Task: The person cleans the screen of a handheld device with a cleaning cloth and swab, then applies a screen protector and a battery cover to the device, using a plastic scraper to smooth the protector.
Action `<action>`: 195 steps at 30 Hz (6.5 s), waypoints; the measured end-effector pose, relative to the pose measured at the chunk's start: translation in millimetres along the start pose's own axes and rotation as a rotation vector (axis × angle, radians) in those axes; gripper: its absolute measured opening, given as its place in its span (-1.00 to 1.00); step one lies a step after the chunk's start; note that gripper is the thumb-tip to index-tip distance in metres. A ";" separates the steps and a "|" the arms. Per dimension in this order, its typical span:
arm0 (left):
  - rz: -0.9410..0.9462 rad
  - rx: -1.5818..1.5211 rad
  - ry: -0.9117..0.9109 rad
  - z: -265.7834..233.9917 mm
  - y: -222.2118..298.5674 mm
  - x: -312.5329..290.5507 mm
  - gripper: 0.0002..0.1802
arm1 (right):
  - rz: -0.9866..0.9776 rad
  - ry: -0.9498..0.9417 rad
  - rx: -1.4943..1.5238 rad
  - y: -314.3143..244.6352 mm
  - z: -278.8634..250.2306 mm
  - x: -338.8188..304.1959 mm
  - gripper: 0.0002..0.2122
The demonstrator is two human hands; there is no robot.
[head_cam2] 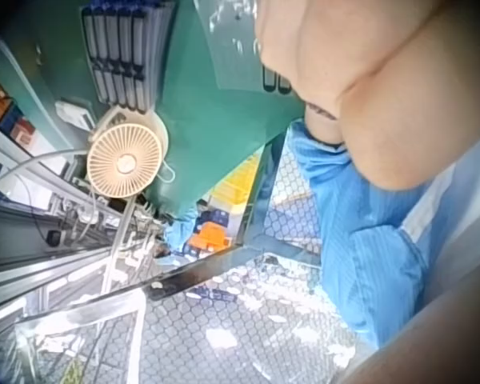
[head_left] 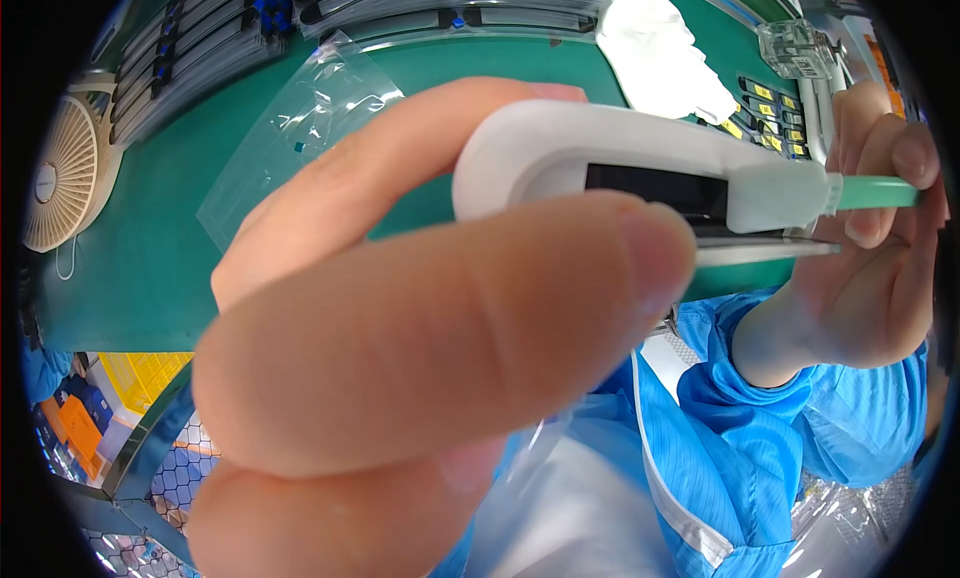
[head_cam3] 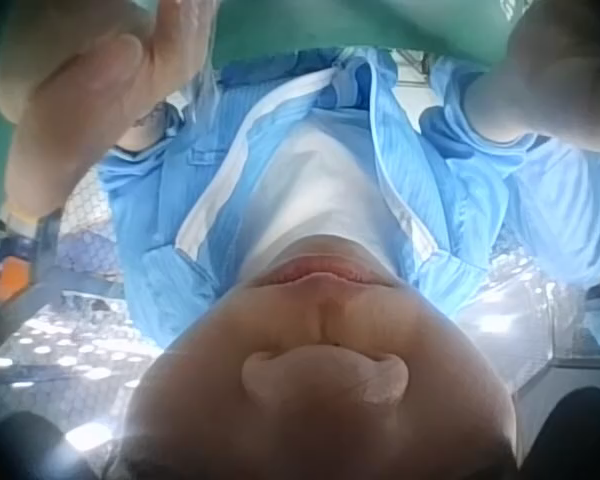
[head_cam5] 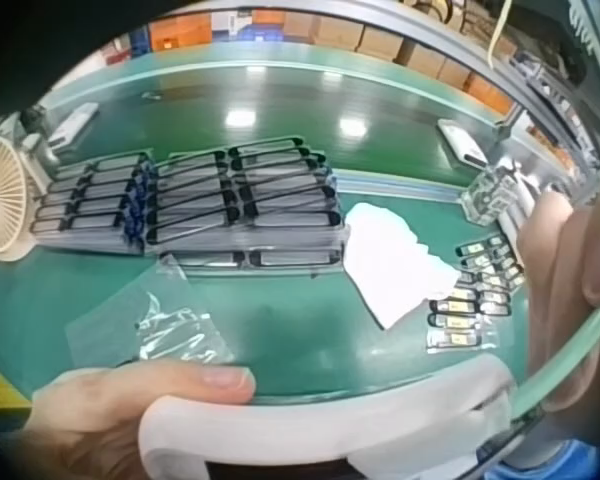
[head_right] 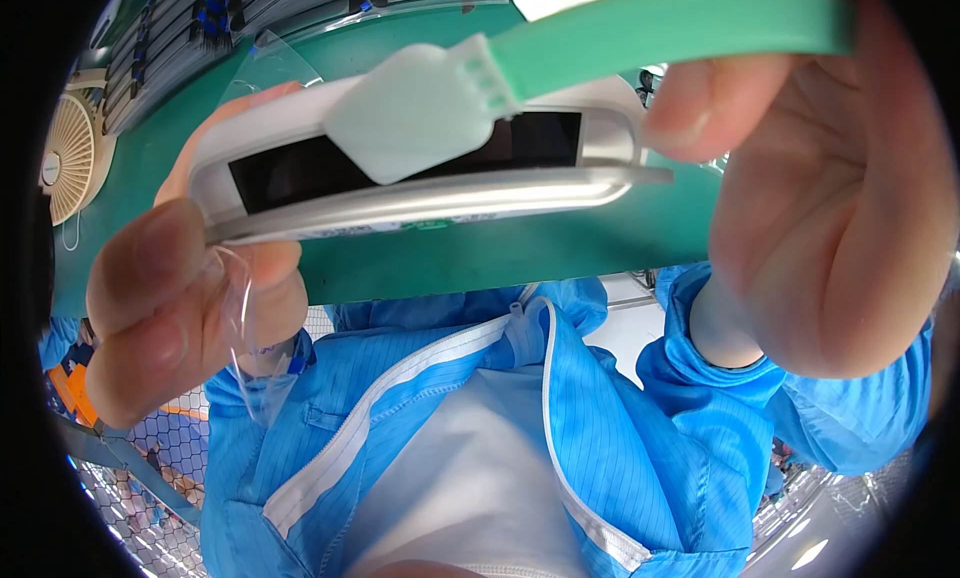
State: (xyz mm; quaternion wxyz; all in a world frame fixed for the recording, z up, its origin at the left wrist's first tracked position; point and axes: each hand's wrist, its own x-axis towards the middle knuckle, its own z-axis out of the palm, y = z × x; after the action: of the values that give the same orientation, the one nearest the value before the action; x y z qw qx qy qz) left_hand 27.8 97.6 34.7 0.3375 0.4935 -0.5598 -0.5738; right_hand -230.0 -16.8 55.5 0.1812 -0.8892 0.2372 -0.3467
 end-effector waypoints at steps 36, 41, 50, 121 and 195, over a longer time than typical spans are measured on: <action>0.891 0.648 0.580 4.3 -35.9 5.9 -0.42 | -0.321 -0.135 -0.110 0.8 24.3 -20.1 -0.59; 0.938 0.680 0.573 -5.4 -40.6 1.9 -0.46 | -0.318 -0.165 -0.121 1.7 26.6 -19.5 -0.60; 1.017 0.789 0.578 -24.7 -31.5 -9.0 -0.51 | -0.372 -0.188 -0.147 -1.2 19.4 -11.8 -0.62; 0.973 0.940 0.701 27.0 -20.8 9.8 -0.38 | -0.301 -0.086 0.040 0.1 29.3 -21.6 -0.57; 1.127 0.855 0.499 36.8 -12.2 31.8 -0.75 | 0.251 0.050 0.535 -14.4 34.9 -21.8 -0.74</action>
State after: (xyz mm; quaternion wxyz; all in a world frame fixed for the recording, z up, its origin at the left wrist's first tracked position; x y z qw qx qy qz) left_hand -14.0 80.8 12.6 0.4761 0.3357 -0.8086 0.0825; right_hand -215.3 12.4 26.7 0.4445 -0.7648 0.2501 -0.3937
